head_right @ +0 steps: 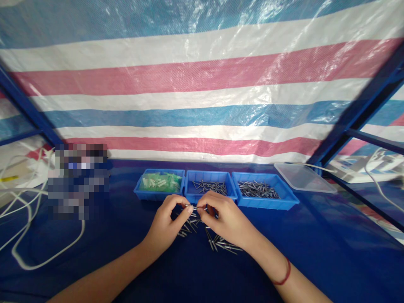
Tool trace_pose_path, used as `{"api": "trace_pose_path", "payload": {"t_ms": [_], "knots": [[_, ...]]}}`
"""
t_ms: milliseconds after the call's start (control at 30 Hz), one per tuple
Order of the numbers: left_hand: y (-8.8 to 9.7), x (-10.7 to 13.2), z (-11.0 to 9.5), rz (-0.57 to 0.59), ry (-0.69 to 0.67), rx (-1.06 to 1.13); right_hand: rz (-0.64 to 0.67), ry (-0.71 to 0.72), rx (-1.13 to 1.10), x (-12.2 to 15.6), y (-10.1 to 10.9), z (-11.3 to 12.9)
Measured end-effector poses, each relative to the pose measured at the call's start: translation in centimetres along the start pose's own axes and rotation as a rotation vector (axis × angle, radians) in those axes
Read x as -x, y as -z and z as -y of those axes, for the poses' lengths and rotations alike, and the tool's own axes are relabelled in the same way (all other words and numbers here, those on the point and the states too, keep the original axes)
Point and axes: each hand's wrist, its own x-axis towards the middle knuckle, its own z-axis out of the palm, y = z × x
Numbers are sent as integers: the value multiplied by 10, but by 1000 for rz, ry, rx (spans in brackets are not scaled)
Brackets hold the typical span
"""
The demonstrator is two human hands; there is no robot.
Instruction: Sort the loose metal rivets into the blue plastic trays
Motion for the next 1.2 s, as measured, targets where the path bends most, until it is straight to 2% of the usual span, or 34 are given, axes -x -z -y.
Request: {"api": "trace_pose_path", "payload": {"t_ms": [100,167,233,333,433,533,633,733,833,933,1033,1200], "knots": [[-1,2,0,55,25,-107,-20,26,124,0,10,-4],[-1,5,-1,125,22,-206,-104,-8,272,2,22,-15],[0,6,-3,215,-3,-293,-230,-102,461,5,39,-30],[1,8,-4,317,-43,-365,-343,-331,711,13,66,-57],[1,8,-4,367,-69,-386,-352,-496,835,22,86,-77],[0,9,-3,372,-79,-405,-370,-527,854,25,93,-80],[-1,10,-2,359,-93,-419,-399,-482,791,20,86,-67],[-1,10,-3,351,-92,-420,-357,-324,631,12,69,-47],[-1,9,-5,308,-64,-388,-192,-146,426,7,50,-28],[0,6,-6,242,-29,-314,7,-29,239,4,33,-13],[0,4,-4,193,-2,-227,81,20,117,3,20,-2],[-1,1,-1,128,46,-129,35,-7,9,2,8,3]]}}
